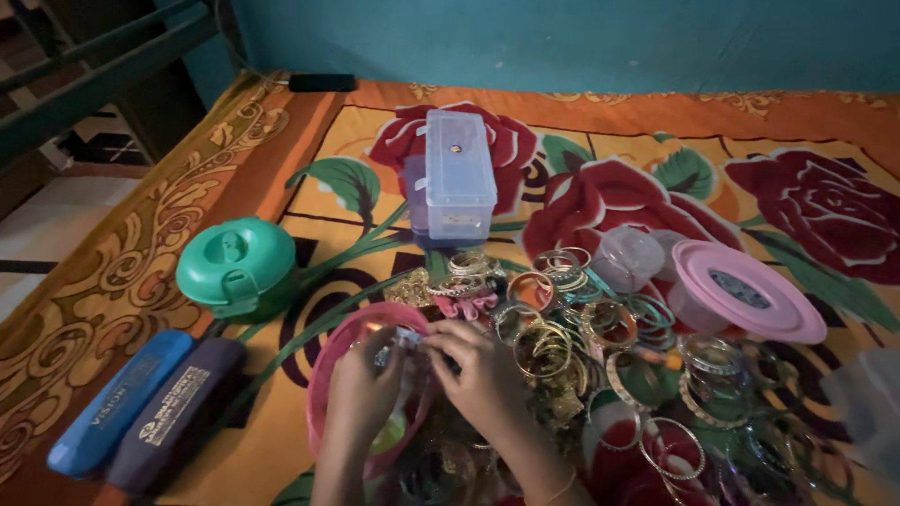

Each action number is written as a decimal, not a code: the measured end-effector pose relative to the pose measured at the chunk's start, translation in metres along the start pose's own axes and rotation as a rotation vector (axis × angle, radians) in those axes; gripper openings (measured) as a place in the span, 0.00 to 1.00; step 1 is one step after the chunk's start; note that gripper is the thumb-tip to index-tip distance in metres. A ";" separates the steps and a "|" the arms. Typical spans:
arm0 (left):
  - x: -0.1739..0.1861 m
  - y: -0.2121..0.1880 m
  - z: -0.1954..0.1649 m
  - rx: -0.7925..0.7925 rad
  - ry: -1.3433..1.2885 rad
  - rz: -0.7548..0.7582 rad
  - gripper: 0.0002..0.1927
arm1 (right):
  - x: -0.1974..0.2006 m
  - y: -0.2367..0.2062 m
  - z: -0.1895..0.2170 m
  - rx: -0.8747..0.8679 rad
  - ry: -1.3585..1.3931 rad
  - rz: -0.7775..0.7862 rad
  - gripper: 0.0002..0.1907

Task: The person sorts through a pile of bangles and jewelry pieces spread on a bed, handling items one at a time and placing selected pieces into a pink storage container. They also move small packets and containers aside while sorting the accessories.

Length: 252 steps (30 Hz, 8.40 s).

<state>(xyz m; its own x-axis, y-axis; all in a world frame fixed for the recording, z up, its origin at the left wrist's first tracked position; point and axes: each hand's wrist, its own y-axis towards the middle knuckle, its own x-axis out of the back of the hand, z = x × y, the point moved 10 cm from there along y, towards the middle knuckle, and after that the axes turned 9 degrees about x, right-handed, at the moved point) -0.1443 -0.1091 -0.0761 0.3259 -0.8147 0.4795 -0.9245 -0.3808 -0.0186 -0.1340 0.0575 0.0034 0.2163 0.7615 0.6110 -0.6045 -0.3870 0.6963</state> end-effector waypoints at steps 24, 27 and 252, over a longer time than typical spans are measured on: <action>-0.119 -0.095 -0.088 -0.565 0.231 0.299 0.21 | 0.147 -0.161 -0.269 -0.800 -0.041 0.114 0.09; -0.132 -0.097 -0.081 -0.556 0.331 0.334 0.24 | 0.137 -0.164 -0.263 -0.906 0.112 0.108 0.08; -0.089 -0.053 -0.054 -0.169 -0.752 0.142 0.10 | 0.065 -0.040 -0.078 -0.497 0.599 -0.056 0.06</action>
<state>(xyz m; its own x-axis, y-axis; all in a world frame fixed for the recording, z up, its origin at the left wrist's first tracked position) -0.1355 0.0076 -0.0702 0.1933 -0.9510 -0.2414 -0.9652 -0.2285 0.1272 -0.1560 0.1632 -0.0139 -0.1087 0.9788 0.1735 -0.9079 -0.1688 0.3837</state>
